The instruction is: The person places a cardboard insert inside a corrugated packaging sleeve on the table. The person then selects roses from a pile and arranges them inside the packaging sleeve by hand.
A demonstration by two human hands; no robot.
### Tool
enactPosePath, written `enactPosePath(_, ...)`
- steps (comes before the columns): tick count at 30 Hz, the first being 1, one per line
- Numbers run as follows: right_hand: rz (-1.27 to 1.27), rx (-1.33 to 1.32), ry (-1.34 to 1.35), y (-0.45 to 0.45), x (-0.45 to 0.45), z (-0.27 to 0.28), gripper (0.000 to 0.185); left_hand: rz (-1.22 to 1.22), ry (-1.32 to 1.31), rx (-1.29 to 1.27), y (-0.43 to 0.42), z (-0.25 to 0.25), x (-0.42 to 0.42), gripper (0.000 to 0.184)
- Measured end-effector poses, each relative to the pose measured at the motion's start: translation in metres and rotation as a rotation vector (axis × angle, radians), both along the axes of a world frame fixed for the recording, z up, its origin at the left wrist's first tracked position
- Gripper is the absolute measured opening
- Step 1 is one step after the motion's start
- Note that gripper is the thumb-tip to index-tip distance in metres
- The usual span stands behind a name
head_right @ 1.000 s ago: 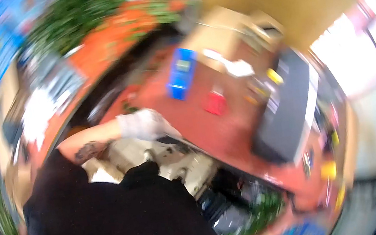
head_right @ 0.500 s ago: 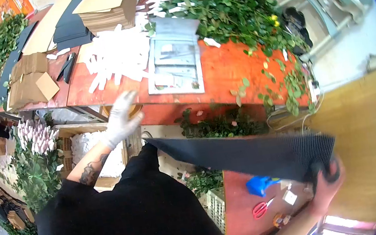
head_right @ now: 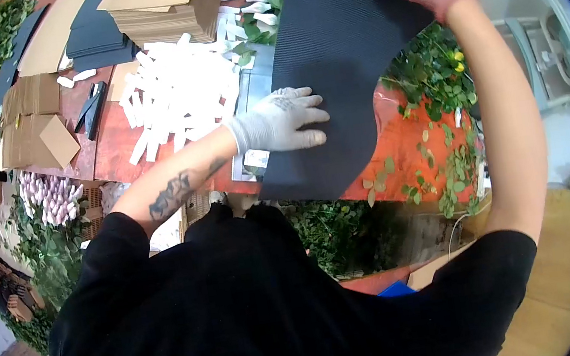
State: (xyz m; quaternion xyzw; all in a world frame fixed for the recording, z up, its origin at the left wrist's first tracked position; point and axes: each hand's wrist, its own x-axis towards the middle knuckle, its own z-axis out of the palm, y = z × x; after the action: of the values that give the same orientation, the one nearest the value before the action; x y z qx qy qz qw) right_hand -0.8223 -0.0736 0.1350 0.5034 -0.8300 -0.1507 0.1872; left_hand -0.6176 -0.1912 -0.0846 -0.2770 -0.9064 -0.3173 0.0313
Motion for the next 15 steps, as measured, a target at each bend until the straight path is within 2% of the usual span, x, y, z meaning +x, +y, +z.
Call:
enactPosePath(4, -0.035, 0.043, -0.146, -0.041, -0.022, -0.046, 0.046, -0.051, -0.262, -0.018, -0.028, -0.053, -0.064, 0.055)
enactPosePath(5, 0.289, -0.006, 0.374, -0.035, -0.022, -0.073, 0.047, -0.055, -0.276, 0.005, -0.038, -0.067, -0.07, 0.055)
enactPosePath(6, 0.449, -0.087, 0.304, -0.028, -0.012, -0.083, 0.046, -0.008, -0.204, 0.005, -0.042, -0.09, -0.074, 0.047)
enactPosePath(8, 0.597, -0.176, -0.158, -0.005, 0.009, -0.116, 0.045, -0.17, -0.404, -0.078, -0.05, -0.092, -0.076, 0.039)
enactPosePath(9, 0.655, -0.102, -0.61, 0.0, 0.023, -0.115, 0.042, -0.007, -0.45, 0.08, -0.05, -0.098, -0.057, 0.033)
enactPosePath(10, 0.545, -0.239, -1.003, 0.02, 0.019, -0.157, 0.039, 0.021, -0.522, 0.278, -0.057, -0.071, -0.042, 0.032)
enactPosePath(11, 0.327, 0.018, -1.539, 0.014, 0.028, -0.156, 0.04, 0.05, -0.549, 0.374, -0.066, -0.05, -0.028, 0.034)
enactPosePath(12, 0.164, 0.168, -1.479, 0.017, 0.037, -0.16, 0.041, 0.07, -0.52, 0.398, -0.076, -0.044, -0.009, 0.038)
enactPosePath(13, 0.333, 0.108, -1.513, 0.026, 0.028, -0.211, 0.041, 0.067, -0.781, 0.717, -0.089, -0.041, 0.009, 0.045)
enactPosePath(14, 0.446, 0.155, -1.319, 0.027, 0.03, -0.241, 0.043, 0.095, -0.834, 0.744, -0.09, -0.023, 0.023, 0.047)
enactPosePath(15, 0.504, 0.22, -1.086, 0.03, 0.031, -0.273, 0.046, 0.094, -0.762, 0.8, -0.083, -0.027, 0.032, 0.047)
